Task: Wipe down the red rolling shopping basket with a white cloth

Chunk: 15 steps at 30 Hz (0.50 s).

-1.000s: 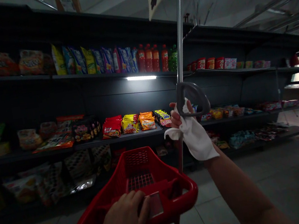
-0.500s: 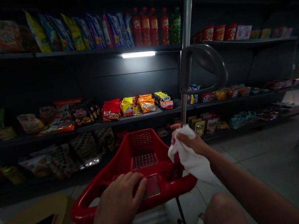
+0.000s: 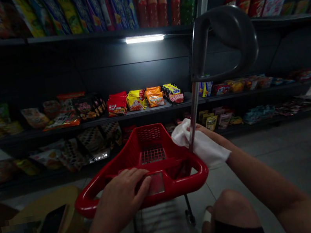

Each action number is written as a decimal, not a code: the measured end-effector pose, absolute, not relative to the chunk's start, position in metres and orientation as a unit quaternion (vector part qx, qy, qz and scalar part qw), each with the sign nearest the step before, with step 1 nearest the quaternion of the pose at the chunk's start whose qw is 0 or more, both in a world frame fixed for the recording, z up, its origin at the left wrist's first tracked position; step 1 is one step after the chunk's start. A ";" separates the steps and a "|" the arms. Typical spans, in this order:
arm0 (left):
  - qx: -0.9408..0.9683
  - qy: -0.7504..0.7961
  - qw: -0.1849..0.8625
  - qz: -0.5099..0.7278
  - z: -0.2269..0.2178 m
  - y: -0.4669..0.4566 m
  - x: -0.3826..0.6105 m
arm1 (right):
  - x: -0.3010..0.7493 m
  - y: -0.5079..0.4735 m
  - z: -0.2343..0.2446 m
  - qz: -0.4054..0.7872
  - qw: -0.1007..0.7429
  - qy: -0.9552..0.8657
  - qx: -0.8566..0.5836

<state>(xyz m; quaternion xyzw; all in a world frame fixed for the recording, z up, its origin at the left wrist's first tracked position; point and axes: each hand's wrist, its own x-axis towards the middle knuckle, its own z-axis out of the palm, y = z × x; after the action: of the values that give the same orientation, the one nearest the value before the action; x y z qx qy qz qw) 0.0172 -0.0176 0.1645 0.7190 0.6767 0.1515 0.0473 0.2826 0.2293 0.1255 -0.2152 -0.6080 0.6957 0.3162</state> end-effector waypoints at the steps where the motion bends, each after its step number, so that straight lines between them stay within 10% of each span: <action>1: 0.716 0.680 0.048 0.151 0.165 -0.017 0.018 | 0.269 0.230 0.133 0.694 0.276 -0.634 -0.201; 5: 0.698 0.700 0.055 0.141 0.166 -0.014 0.019 | 0.213 0.227 0.147 0.633 -0.103 -0.757 -0.122; 8: 0.692 0.708 0.064 0.130 0.167 -0.014 0.014 | 0.201 0.231 0.140 0.586 -0.197 -0.779 -0.105; 11: 0.692 0.706 0.070 0.136 0.167 -0.013 0.009 | 0.219 0.239 0.126 0.581 -0.128 -0.791 -0.146; 15: 0.687 0.710 0.060 0.143 0.165 -0.010 0.008 | 0.260 0.228 0.096 0.609 0.177 -0.737 -0.234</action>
<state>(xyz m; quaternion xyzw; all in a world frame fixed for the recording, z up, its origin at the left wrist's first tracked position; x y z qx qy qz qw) 0.0080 -0.0103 0.1648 0.6866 0.7103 0.1431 0.0599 0.2604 0.2282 0.0956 -0.2341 -0.7371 0.6088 0.1767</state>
